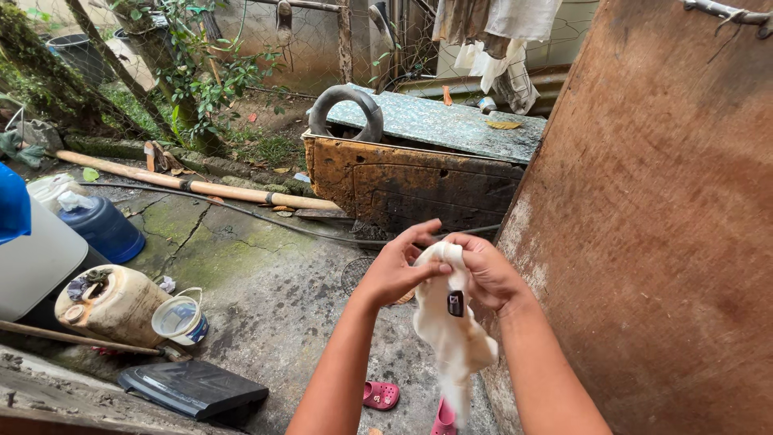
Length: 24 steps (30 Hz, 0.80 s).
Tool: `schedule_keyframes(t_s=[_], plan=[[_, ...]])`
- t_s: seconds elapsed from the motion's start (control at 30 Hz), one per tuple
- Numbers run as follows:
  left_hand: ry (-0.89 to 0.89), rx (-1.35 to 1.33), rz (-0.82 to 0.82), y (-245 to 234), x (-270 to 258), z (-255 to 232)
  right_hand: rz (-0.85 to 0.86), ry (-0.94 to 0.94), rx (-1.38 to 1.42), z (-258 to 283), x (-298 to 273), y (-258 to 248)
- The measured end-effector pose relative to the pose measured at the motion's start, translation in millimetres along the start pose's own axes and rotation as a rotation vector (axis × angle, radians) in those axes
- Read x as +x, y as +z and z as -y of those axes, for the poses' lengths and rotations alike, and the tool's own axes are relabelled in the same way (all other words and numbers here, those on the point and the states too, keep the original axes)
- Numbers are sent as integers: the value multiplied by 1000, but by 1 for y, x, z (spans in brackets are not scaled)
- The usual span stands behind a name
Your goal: The person picks up clothes from a chair, carries them outside, and loads them into a washing machine, pressing them down into the water by hand.
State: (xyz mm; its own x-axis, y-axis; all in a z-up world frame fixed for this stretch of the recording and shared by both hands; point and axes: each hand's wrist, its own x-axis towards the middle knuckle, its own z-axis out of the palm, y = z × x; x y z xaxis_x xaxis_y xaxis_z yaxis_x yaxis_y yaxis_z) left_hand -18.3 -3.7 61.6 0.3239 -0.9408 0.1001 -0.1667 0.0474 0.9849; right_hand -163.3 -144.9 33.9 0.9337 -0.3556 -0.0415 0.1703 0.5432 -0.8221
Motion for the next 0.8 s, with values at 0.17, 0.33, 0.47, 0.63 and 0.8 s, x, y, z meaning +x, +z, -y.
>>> schedule_keyframes(t_s=[0.17, 0.33, 0.47, 0.63, 0.8], plan=[[3, 220, -57, 5, -1, -7, -52, 12, -48, 6, -17, 9], [107, 145, -86, 10, 1, 14, -8, 20, -51, 4, -22, 5], [255, 336, -167, 4, 0, 37, 9, 79, -145, -5, -24, -6], [136, -140, -273, -4, 4, 74, 31, 199, -378, -29, -17, -50], [16, -668, -334, -37, -9, 78, -98, 124, -356, -42, -17, -62]])
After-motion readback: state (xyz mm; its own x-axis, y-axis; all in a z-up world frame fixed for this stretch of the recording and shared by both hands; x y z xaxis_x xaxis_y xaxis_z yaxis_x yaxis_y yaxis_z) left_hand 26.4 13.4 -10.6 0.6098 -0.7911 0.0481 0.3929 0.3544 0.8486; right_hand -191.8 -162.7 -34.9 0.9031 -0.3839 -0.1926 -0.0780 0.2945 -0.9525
